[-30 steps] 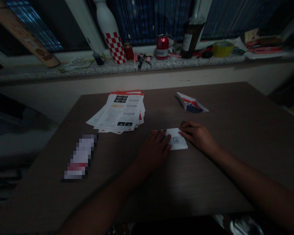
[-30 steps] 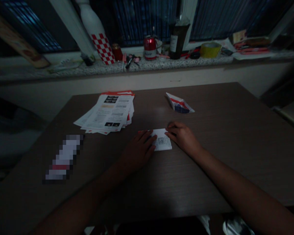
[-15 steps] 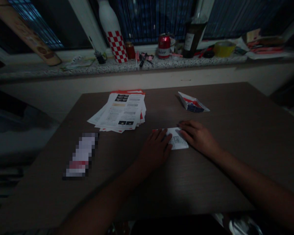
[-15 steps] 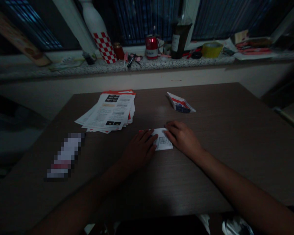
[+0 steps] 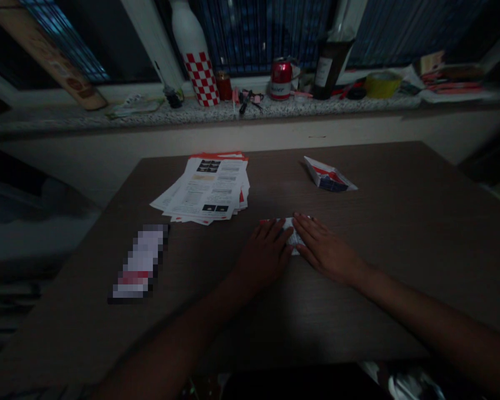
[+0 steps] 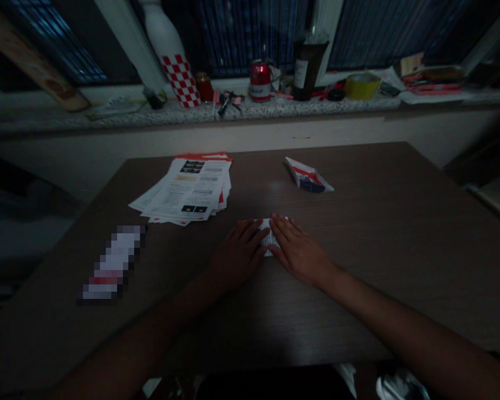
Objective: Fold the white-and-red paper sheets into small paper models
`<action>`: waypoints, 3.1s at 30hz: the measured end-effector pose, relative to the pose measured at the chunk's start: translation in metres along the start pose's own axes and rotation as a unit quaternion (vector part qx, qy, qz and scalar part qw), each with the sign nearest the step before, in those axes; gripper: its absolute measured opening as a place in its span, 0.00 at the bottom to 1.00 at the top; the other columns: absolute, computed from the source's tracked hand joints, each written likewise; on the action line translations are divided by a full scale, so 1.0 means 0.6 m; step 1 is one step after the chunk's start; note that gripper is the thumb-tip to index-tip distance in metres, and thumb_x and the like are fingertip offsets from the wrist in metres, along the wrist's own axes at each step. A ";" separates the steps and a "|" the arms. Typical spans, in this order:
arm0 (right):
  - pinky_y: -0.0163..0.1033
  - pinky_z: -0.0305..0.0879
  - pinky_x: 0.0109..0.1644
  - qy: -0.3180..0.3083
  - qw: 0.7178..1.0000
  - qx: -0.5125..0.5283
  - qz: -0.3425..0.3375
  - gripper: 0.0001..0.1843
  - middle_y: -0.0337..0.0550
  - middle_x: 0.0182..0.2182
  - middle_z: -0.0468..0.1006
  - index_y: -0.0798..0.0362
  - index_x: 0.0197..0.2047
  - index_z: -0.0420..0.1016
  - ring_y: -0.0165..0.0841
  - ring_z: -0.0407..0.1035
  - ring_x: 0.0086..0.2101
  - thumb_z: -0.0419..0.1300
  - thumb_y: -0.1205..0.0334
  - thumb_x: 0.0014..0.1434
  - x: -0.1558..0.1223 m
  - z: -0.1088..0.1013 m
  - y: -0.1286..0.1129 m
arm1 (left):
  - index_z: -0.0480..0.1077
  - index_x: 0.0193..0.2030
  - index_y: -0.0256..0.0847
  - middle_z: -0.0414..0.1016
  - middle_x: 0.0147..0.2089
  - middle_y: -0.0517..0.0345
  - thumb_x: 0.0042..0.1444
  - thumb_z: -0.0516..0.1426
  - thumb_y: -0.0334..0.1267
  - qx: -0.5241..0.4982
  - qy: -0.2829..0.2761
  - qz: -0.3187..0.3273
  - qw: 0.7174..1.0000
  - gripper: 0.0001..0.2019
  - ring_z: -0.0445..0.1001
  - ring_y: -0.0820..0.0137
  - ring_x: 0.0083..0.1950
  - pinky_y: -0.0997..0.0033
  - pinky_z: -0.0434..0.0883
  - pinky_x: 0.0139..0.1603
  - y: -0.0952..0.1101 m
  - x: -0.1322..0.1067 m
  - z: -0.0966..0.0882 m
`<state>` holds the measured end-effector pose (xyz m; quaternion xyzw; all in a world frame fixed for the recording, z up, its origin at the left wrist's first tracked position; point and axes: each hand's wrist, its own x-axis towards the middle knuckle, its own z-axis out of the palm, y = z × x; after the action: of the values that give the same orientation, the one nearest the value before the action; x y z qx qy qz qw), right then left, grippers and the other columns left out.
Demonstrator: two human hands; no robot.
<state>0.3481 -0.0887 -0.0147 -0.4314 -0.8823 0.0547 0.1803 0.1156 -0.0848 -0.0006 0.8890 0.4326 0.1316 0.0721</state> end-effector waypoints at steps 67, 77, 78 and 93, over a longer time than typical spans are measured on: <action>0.63 0.60 0.75 0.018 0.999 0.020 0.018 0.29 0.53 0.74 0.64 0.46 0.78 0.61 0.50 0.55 0.74 0.52 0.52 0.78 -0.022 -0.021 0.009 | 0.67 0.73 0.40 0.73 0.65 0.40 0.75 0.51 0.53 0.103 -0.003 -0.044 0.994 0.28 0.73 0.48 0.62 0.44 0.70 0.63 -0.018 -0.021 -0.044; 0.69 0.50 0.77 -0.044 0.998 0.028 -0.018 0.29 0.43 0.76 0.62 0.38 0.78 0.59 0.47 0.51 0.76 0.52 0.54 0.78 -0.022 -0.024 0.018 | 0.71 0.66 0.39 0.66 0.74 0.42 0.70 0.61 0.49 0.035 0.007 0.041 0.999 0.23 0.66 0.50 0.73 0.46 0.66 0.73 -0.035 -0.018 -0.041; 0.69 0.50 0.77 -0.047 0.998 0.026 -0.019 0.29 0.43 0.77 0.60 0.38 0.78 0.59 0.47 0.50 0.76 0.52 0.54 0.78 -0.022 -0.025 0.018 | 0.68 0.70 0.41 0.61 0.78 0.44 0.69 0.61 0.49 0.026 0.003 0.058 0.998 0.26 0.62 0.50 0.77 0.45 0.63 0.76 -0.038 -0.018 -0.037; 0.64 0.56 0.76 -0.036 0.998 0.031 0.030 0.28 0.43 0.75 0.65 0.42 0.78 0.61 0.44 0.59 0.73 0.50 0.50 0.79 -0.008 -0.020 0.018 | 0.58 0.78 0.38 0.54 0.82 0.46 0.68 0.59 0.60 -0.004 -0.035 0.042 0.998 0.40 0.52 0.54 0.82 0.48 0.52 0.82 -0.051 -0.018 -0.023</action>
<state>0.3634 -0.0861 -0.0073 -0.4499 -0.8727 0.1029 0.1595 0.0823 -0.0741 0.0033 0.9102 0.3913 0.1055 0.0851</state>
